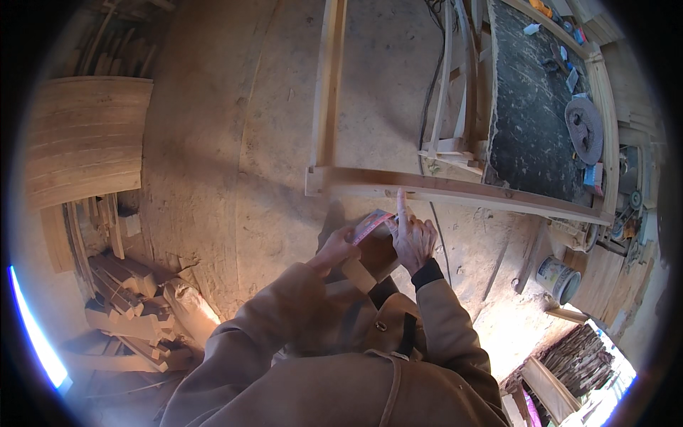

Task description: The person uses a yellow power drill to fasten a wooden frame on a workbench, then applies glue from a small bottle into the frame's joints. The person handles the frame and glue bottle while working in a cluttered workshop.

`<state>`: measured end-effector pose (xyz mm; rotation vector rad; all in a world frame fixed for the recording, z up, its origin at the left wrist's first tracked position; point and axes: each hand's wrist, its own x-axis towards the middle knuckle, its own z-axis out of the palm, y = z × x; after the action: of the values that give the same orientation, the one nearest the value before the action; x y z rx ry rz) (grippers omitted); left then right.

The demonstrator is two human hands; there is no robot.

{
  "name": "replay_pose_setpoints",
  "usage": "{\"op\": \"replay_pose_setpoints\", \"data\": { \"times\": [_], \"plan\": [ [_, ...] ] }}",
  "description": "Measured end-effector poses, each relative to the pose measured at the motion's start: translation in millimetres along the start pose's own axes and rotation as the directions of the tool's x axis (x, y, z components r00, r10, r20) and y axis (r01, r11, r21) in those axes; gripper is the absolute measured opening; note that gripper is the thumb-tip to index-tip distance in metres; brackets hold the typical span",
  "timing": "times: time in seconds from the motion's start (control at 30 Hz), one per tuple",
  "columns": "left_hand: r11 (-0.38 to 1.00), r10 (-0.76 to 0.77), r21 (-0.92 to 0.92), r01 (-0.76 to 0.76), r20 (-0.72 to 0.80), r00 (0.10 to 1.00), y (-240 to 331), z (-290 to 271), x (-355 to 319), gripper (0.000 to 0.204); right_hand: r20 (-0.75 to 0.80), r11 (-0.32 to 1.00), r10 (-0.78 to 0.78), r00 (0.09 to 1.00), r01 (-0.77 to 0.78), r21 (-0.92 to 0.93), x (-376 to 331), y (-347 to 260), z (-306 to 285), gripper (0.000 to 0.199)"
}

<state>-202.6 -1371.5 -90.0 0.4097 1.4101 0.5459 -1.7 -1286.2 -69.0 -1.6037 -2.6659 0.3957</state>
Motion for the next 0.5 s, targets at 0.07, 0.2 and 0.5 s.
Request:
{"op": "replay_pose_setpoints", "data": {
  "times": [0.07, 0.2, 0.5],
  "plan": [
    [1.0, -0.01, 0.004, 0.01, -0.006, 1.0, 1.0, 0.8, -0.2, 0.06, -0.031, 0.999, -0.014, 0.999, 0.015, 0.032, 0.0, -1.3, -0.5, 0.07],
    [1.0, -0.022, 0.01, 0.023, -0.029, 0.999, 3.7, 1.5, -1.9, 0.062, -0.082, 0.995, -0.077, 0.994, 0.082, 0.055, -0.3, -8.9, 0.7, 0.07],
    [0.999, -0.038, -0.034, 0.038, -0.018, 0.999, 0.4, -0.2, -1.8, 0.06, -0.023, 0.995, -0.096, 0.995, 0.097, 0.032, 1.8, -14.1, -2.9, 0.072]
  ]
}}
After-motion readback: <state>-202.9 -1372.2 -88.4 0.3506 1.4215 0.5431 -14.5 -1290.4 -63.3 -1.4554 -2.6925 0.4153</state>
